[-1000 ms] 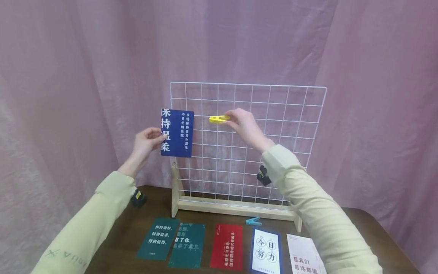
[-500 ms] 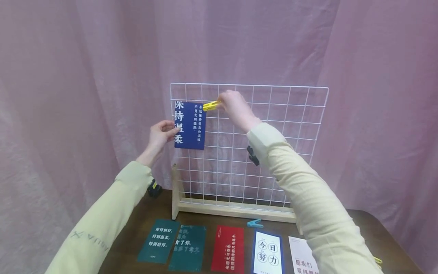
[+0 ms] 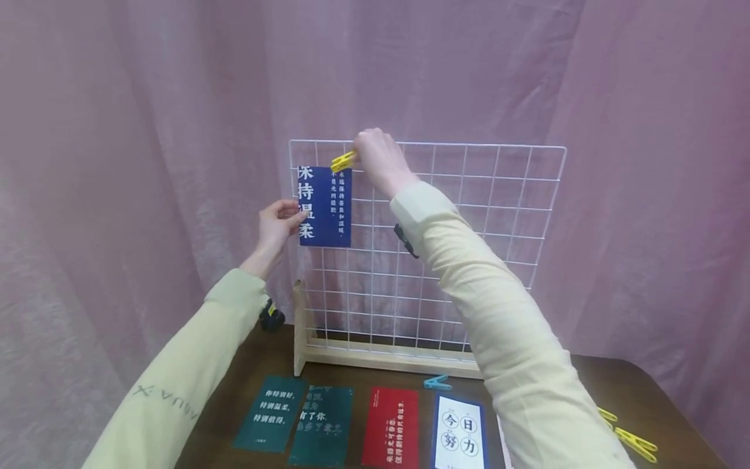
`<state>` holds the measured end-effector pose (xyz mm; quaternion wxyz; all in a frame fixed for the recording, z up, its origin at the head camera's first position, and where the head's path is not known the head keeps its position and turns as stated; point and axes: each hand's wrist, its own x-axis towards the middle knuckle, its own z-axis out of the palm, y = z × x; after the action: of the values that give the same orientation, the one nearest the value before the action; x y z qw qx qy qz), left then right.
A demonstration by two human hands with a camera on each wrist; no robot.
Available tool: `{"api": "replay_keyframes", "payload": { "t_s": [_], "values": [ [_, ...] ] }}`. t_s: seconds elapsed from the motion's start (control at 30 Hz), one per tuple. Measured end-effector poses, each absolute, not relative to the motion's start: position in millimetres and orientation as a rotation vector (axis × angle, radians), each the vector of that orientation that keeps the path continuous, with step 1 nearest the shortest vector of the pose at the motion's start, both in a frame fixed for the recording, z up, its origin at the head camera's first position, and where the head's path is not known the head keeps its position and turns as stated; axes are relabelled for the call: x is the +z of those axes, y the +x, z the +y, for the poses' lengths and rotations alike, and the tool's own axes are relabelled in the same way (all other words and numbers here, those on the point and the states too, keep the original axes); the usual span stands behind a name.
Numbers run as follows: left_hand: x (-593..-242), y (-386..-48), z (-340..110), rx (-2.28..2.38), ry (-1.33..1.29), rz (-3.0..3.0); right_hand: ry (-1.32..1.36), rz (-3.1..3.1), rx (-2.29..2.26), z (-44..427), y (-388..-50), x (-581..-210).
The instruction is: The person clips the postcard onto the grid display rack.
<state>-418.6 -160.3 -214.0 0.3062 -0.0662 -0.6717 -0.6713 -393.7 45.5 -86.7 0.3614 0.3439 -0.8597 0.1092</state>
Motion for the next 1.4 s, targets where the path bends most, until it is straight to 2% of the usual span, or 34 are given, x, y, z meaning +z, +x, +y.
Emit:
{"api": "replay_keyframes", "payload": {
  "t_s": [0.7,1.4],
  "values": [
    [-217.7,-422.1,-153.1,-1.606,-0.13,-1.749,0.802,-2.242,0.086,24.7,-411.3,-80.8],
    [-216.1,-424.2,-144.2,-1.507,-0.113,-1.646,0.809,-2.282,0.032,10.4,-408.2,-80.1]
  ]
}}
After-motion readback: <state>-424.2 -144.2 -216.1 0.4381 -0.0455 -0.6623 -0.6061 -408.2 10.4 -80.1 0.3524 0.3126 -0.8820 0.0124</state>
